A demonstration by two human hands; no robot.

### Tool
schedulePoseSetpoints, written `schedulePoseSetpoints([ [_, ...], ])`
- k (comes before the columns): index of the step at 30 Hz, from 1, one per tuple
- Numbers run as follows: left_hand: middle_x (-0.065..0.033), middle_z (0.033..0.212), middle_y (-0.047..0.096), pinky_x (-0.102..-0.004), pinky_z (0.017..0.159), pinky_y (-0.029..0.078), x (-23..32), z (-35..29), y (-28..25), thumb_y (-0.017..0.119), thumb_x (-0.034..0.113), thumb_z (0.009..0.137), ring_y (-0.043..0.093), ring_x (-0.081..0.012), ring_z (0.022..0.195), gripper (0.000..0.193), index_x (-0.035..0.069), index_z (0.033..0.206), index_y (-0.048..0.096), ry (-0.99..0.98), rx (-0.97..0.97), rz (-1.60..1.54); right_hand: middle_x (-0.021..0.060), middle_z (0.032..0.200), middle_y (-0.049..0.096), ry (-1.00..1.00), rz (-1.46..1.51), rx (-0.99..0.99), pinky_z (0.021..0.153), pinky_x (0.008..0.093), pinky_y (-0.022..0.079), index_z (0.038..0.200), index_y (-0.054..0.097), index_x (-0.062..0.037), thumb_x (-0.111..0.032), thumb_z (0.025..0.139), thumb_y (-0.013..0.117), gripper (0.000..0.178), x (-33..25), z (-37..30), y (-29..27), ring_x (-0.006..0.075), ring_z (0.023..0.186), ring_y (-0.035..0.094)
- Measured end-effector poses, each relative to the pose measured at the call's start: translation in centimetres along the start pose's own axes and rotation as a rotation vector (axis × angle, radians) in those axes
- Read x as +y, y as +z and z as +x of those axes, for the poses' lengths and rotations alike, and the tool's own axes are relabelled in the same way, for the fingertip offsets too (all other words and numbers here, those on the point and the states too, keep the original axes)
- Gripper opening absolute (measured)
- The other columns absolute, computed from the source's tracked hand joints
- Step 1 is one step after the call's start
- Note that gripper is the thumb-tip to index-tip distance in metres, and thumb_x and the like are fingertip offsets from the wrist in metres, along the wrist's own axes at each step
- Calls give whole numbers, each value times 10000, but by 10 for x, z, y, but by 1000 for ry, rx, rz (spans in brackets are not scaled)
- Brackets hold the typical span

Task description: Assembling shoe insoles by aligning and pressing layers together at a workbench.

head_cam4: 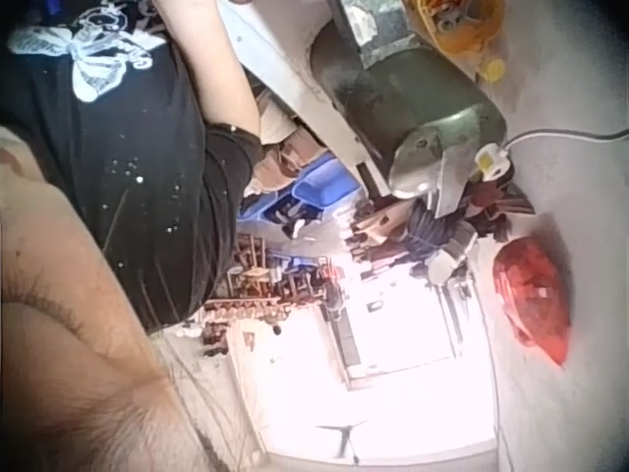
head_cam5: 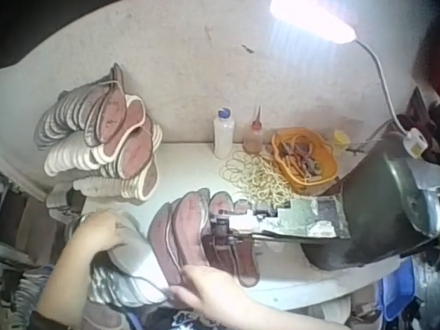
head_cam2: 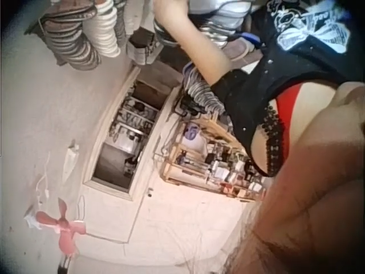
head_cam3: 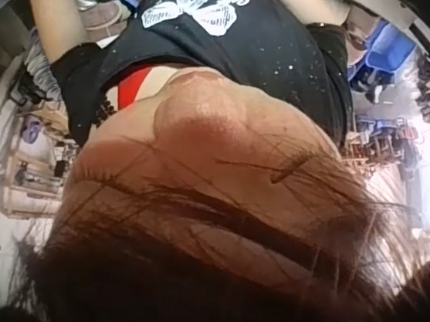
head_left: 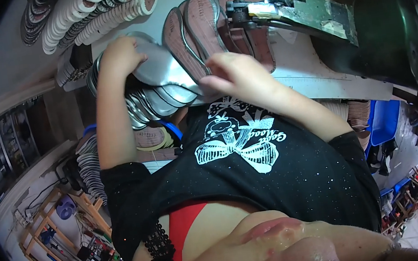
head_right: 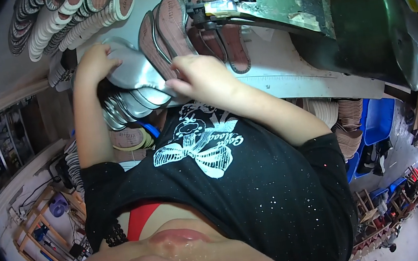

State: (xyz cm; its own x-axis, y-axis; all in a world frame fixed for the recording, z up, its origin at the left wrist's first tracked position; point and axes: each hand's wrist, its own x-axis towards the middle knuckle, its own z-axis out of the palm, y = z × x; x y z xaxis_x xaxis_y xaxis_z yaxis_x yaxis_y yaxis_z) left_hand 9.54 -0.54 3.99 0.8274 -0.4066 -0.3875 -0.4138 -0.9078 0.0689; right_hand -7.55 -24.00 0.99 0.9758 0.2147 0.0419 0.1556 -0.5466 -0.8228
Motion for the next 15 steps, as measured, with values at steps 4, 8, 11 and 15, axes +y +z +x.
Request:
schedulePoseSetpoints([
  [4, -18, 590, 556, -255, 554, 464, 31, -24, -54, 636, 208, 790, 589, -122, 618, 240, 19, 652, 582, -2, -366, -728, 232, 1281, 483, -245, 138, 65, 981, 414, 395, 1315, 378, 36, -313, 747, 744, 760, -6, 16, 39, 371, 1190, 478],
  [8, 24, 671, 530, -218, 586, 415, 53, -28, -56, 563, 300, 912, 505, -55, 628, 319, 45, 721, 573, 265, -138, -1111, 228, 1148, 583, -317, 393, 117, 885, 386, 452, 1217, 508, 30, -218, 805, 702, 519, -6, 21, 52, 352, 1063, 572],
  [11, -29, 1047, 581, -249, 827, 418, 43, -7, -7, 497, 419, 960, 524, -100, 927, 480, 1, 1195, 523, 340, 547, -1224, 100, 890, 691, -156, 532, 160, 742, 312, 510, 993, 661, 22, -124, 834, 692, 219, -23, 14, 15, 190, 808, 653],
  [15, -107, 1070, 609, -314, 885, 467, 106, -31, -2, 667, 328, 874, 585, -153, 994, 476, -32, 1154, 533, 307, 111, -1573, 68, 920, 694, 141, 658, -60, 755, 267, 506, 1037, 653, 29, -142, 846, 694, 260, -22, -1, -37, 88, 844, 613],
])
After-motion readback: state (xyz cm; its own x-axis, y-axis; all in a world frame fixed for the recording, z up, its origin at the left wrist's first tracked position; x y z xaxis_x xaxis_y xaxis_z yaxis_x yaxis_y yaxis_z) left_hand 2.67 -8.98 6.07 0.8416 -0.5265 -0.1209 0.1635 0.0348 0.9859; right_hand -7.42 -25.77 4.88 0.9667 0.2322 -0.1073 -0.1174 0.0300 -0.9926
